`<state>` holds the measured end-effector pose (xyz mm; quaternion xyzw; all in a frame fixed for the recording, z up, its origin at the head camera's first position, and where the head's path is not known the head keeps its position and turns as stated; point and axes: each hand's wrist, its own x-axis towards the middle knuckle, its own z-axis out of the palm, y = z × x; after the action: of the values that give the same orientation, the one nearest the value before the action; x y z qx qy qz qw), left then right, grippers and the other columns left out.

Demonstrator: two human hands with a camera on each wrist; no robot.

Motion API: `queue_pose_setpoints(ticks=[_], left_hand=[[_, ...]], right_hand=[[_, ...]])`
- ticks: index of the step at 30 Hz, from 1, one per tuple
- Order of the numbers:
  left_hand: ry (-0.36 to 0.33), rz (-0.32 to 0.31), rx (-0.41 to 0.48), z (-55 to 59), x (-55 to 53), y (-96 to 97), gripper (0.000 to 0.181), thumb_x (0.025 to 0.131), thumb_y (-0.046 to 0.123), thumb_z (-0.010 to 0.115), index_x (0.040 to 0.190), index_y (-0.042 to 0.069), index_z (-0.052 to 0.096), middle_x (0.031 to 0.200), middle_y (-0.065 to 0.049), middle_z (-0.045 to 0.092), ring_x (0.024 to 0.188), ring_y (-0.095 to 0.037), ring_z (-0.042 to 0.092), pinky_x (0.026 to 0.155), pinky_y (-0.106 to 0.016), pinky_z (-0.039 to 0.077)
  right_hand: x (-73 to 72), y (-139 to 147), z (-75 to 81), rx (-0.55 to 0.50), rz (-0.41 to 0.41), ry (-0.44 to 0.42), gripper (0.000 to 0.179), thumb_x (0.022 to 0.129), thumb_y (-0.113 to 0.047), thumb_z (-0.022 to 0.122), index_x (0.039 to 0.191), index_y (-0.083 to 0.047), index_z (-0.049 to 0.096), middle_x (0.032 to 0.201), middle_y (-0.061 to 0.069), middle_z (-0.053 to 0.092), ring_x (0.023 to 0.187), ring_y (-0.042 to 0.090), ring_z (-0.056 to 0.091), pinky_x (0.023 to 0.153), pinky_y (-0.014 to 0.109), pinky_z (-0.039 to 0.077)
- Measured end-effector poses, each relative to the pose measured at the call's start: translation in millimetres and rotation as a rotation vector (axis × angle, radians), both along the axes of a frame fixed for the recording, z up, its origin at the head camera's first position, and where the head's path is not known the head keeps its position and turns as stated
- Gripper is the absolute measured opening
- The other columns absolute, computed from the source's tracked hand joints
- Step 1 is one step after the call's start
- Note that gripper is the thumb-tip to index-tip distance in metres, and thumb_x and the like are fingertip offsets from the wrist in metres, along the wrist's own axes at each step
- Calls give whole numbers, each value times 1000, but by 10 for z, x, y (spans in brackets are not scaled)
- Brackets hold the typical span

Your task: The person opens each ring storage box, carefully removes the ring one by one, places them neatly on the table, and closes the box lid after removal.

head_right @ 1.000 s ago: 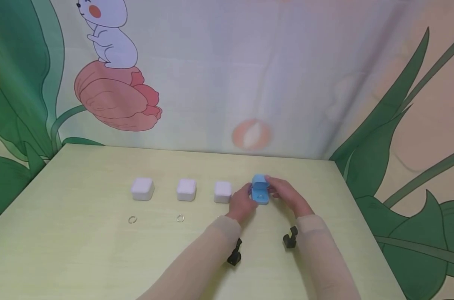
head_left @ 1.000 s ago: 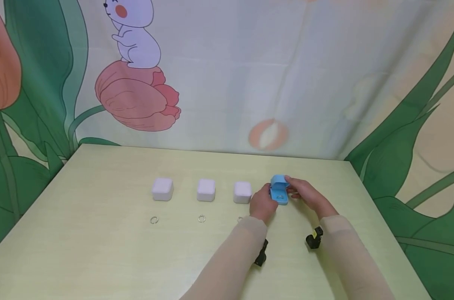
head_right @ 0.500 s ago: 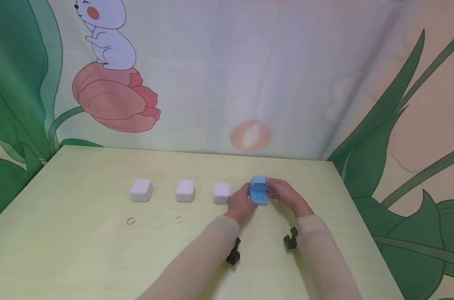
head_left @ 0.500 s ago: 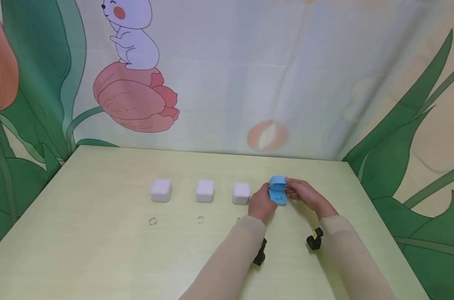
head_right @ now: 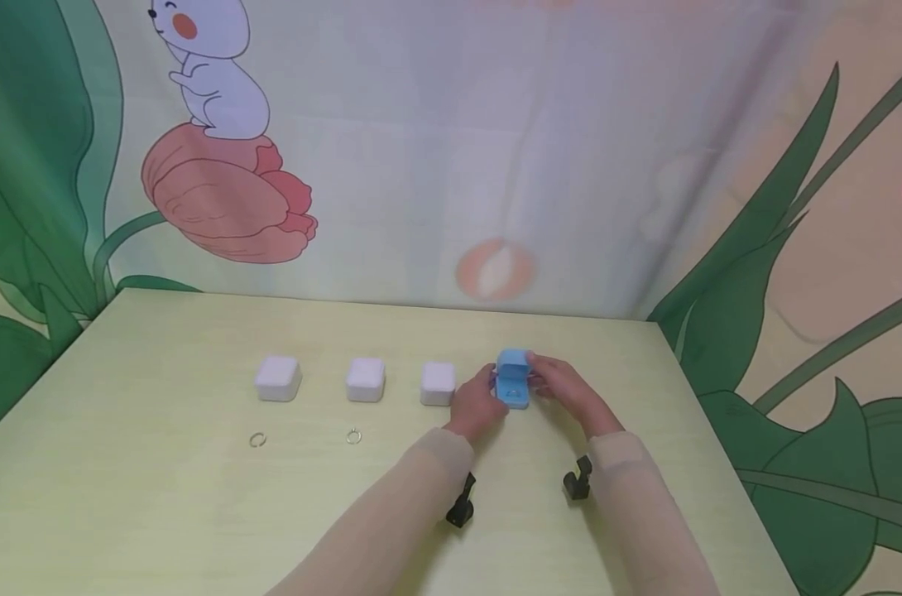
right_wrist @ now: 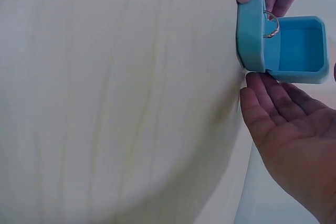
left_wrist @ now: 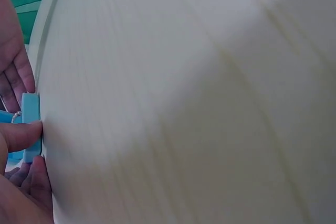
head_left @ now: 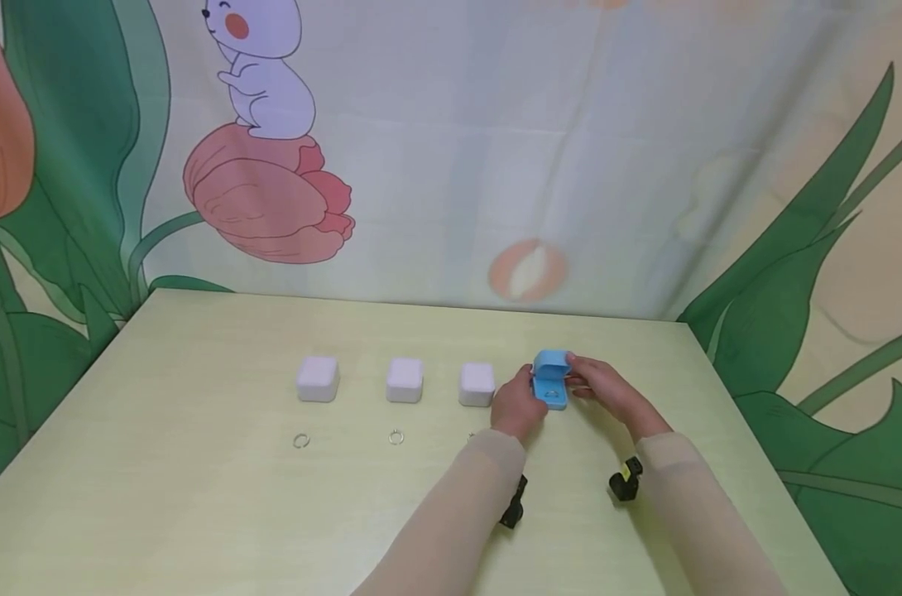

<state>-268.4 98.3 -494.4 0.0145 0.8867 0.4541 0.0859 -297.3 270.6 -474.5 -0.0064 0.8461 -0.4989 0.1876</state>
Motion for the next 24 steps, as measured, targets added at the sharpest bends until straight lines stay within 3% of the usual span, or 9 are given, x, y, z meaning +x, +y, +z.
queue_pose_setpoints(ticks=[19,24], left_hand=[[30,-12,-24,3,11,-12,73,86,13,73,153,9,45,144,-12,64,128,-34,64,111,-44,51],[18,-6,-23,2,18,-3,72,87,12,71,154,9,45,145,-11,63,129,-33,63,111,-45,50]], right_hand=[[14,-2,11,28,26,6,69,112,-41,28,156,11,26,155,35,41,144,48,43,118,56,42],[78,-8,114,59,-37,34,67,112,-41,30,157,9,28,156,34,41,145,47,44,118,56,42]])
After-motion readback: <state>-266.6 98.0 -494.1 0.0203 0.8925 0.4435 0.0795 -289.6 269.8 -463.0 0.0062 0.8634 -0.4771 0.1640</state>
